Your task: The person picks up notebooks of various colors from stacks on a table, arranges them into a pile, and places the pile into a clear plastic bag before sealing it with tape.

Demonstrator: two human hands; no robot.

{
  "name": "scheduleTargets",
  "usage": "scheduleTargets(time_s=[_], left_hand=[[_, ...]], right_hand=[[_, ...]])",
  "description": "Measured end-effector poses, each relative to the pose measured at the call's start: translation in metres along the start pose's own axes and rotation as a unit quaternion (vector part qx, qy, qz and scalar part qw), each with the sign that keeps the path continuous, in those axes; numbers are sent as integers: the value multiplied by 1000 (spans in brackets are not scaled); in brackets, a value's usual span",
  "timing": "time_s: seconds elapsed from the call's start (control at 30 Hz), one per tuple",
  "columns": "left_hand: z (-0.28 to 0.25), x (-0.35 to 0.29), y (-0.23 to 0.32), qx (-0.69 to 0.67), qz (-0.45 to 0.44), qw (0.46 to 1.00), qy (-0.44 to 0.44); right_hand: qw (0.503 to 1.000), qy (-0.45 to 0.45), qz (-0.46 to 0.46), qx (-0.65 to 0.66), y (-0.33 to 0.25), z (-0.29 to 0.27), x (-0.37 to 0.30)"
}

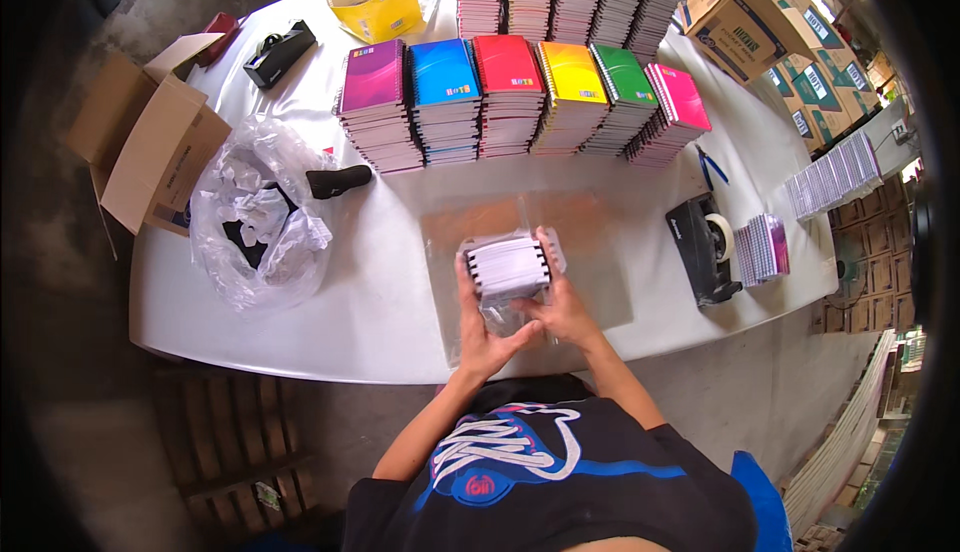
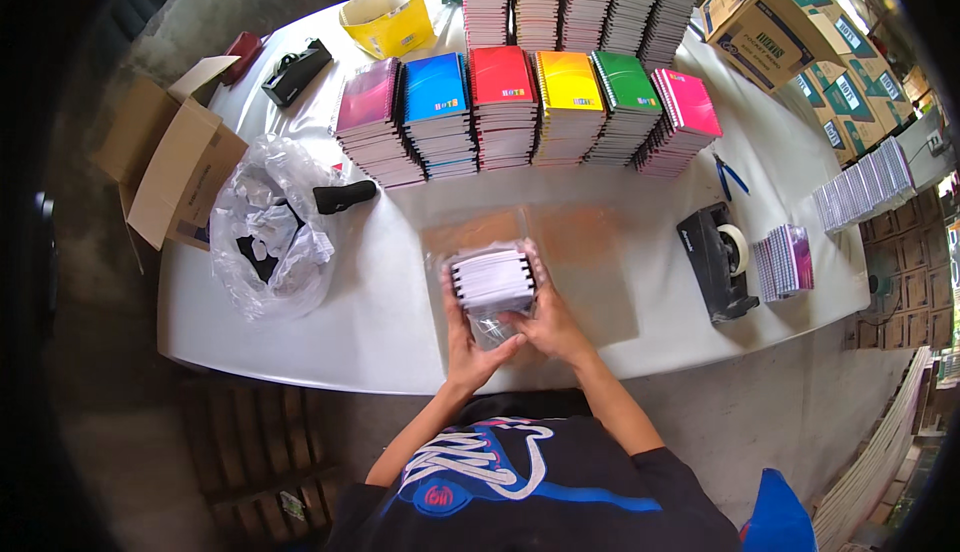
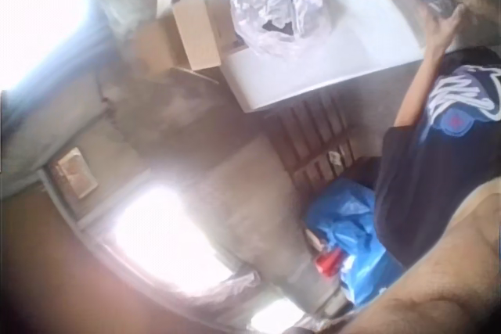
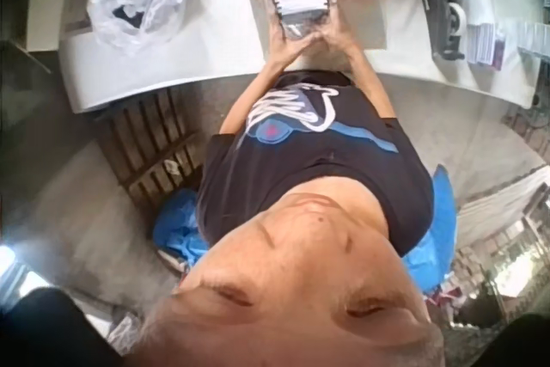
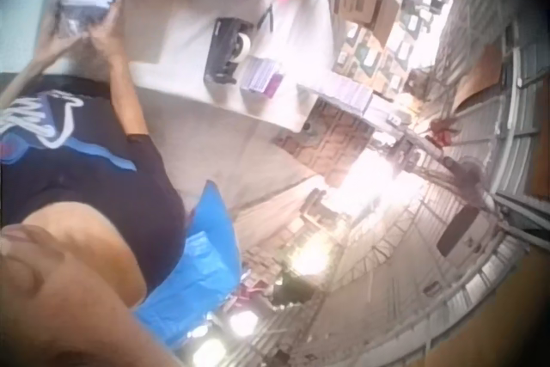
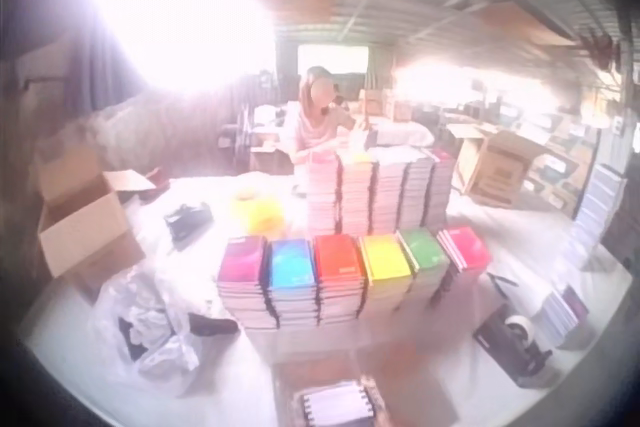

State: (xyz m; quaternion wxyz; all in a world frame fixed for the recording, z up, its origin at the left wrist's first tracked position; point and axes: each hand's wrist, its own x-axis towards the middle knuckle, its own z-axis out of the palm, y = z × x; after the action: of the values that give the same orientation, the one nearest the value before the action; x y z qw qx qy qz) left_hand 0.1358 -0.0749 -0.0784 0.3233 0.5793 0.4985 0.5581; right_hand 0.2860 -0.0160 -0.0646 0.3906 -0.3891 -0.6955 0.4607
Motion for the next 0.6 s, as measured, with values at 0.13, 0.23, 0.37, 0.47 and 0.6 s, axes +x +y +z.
scheduleTargets(time_s=[0.13,0.23,0.37,0.47,0.6], left_hand=[[-8,2,14,-27,-10,999,-30],[-12,-3,19,48,27,998,-44],[-15,-3,23,76,60,993,-66],[-24,1,19,118,89,983,-111],[-45,12,19,130,94,983,-88]], right_hand=[[997,-3,30,65,-14,7,0],[999,-8,34,42,-20,4,-3],[1000,20,-12,15,-22,7,-6],[1000,13,-3,-16,-14,4,-11],[998,68,2,-9,-24,-2,-16]])
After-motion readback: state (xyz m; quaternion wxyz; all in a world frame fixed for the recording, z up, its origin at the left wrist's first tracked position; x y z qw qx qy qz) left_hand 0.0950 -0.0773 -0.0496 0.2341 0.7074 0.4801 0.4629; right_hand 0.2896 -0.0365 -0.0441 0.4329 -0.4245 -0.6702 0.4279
